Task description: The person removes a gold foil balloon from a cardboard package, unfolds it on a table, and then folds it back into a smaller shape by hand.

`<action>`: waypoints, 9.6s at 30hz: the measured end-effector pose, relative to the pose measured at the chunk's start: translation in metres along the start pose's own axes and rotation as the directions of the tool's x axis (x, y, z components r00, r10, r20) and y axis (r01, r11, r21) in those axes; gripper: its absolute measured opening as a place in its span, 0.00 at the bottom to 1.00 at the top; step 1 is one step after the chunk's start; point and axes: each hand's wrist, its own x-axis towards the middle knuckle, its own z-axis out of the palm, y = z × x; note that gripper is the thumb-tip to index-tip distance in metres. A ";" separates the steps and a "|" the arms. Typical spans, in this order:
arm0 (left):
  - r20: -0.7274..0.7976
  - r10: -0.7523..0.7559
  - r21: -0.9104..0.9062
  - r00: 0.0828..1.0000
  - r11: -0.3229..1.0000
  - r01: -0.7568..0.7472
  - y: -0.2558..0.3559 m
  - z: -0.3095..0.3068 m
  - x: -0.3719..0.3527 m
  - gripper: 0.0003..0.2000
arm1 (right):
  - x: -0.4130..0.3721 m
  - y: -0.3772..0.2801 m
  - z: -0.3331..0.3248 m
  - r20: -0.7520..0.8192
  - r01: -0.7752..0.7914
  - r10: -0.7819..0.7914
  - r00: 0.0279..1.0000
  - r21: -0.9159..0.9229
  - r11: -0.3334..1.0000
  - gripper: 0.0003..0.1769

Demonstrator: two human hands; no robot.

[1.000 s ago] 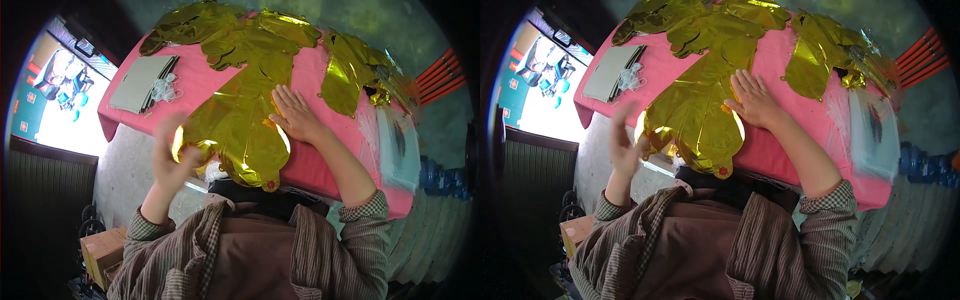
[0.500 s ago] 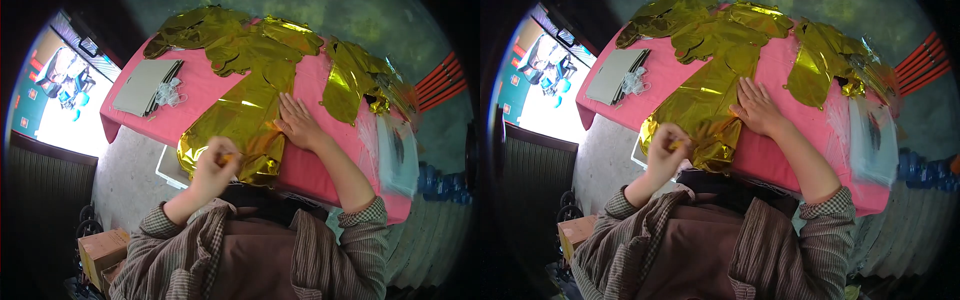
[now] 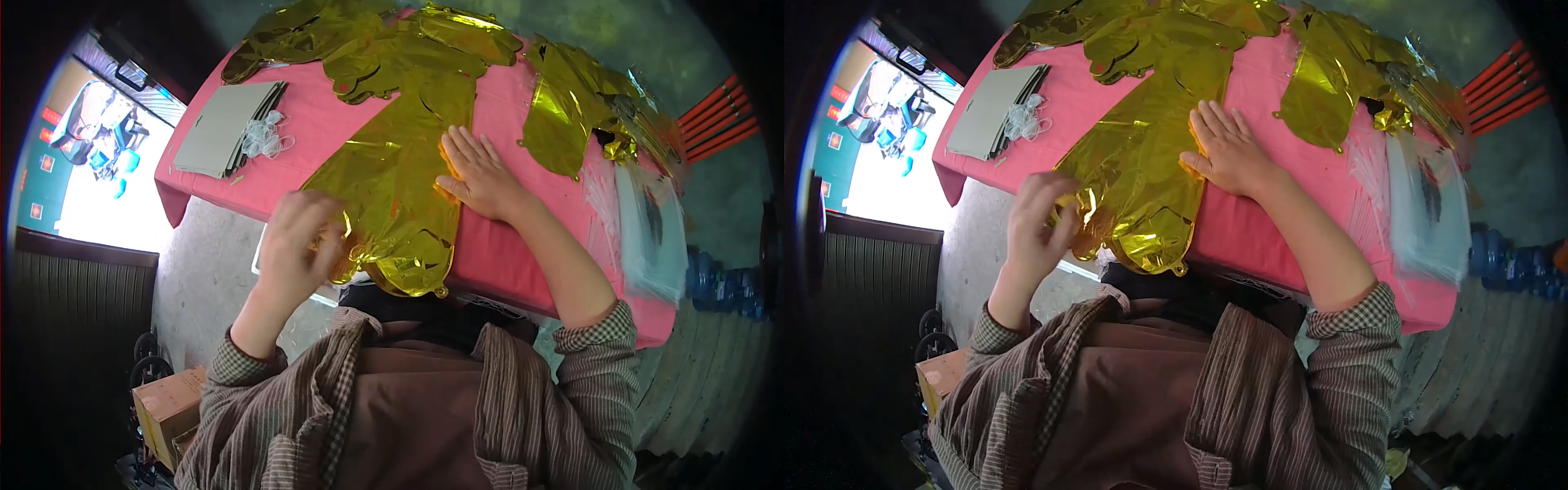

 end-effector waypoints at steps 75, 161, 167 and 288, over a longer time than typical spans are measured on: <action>0.425 0.614 -0.288 0.666 0.789 -0.543 -0.004 0.071 0.045 0.23 | -0.008 0.006 -0.003 -0.056 0.071 -0.072 0.996 -0.015 0.997 0.42; -0.013 -0.493 -0.091 0.870 0.867 0.490 -0.086 0.018 -0.050 0.15 | 0.027 -0.012 0.017 -0.222 0.006 0.001 0.975 0.032 0.999 0.31; 0.199 -0.614 -0.776 0.764 0.377 0.505 -0.069 0.011 -0.051 0.17 | 0.028 -0.011 0.018 -0.222 -0.001 0.008 0.975 0.029 1.000 0.31; 0.380 0.413 -0.172 0.828 0.911 -0.375 -0.045 0.052 0.035 0.23 | 0.029 0.004 -0.012 0.025 -0.078 0.077 0.997 0.551 0.831 0.50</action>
